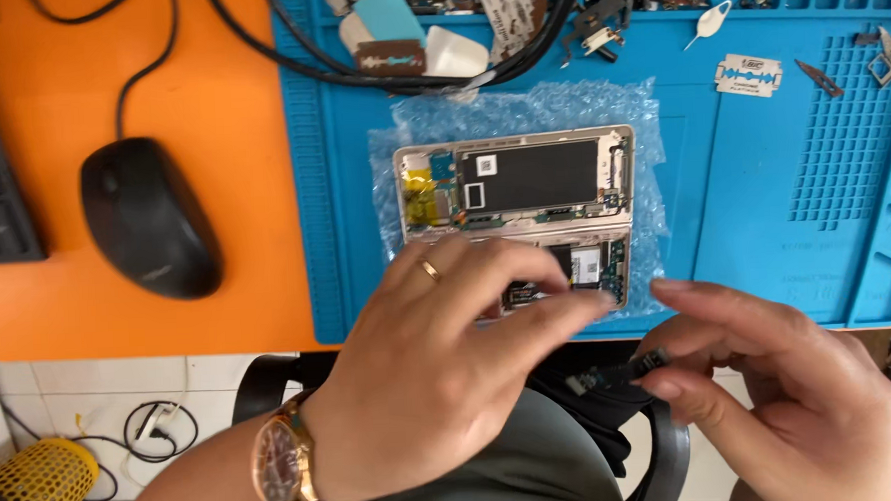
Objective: The person handles a disassembled smartphone, connecting a USB cable to the internal motherboard and manipulating internal components. They then reassemble the device by placing the screen assembly back onto the chassis and inspecting the exterior.
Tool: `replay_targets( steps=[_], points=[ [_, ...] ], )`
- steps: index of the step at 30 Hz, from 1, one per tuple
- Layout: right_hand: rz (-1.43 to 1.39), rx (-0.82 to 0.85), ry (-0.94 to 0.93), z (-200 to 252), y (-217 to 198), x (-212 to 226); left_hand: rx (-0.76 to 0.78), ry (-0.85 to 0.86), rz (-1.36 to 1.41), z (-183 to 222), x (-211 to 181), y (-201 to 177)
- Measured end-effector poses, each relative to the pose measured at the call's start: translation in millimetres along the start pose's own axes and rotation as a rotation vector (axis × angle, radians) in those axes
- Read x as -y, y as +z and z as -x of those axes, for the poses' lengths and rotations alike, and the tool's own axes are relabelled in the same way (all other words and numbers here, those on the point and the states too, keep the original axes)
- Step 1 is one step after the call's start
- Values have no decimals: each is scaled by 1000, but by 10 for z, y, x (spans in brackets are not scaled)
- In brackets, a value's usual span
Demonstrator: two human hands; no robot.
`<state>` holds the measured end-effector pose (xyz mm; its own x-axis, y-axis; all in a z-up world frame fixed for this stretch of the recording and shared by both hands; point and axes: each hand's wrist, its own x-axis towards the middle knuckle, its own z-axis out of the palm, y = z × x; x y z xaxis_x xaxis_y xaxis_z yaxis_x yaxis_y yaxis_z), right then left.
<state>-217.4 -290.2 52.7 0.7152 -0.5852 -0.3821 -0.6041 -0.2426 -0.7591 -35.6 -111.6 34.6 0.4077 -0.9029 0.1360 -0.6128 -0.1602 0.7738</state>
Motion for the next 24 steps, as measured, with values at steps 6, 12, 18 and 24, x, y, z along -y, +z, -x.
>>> replay_targets(
  steps=[6,12,18,24],
  points=[
    [-119,221,8,133,-18,-65,-121,184,-212,410,-55,-5],
    [-133,421,103,145,84,-105,-263,416,-232,586,-54,-105],
    [-96,462,150,189,200,-68,-345,483,-263,773,36,-49],
    [-32,331,-30,157,363,152,-481,588,-463,905,316,-23]
  ],
)
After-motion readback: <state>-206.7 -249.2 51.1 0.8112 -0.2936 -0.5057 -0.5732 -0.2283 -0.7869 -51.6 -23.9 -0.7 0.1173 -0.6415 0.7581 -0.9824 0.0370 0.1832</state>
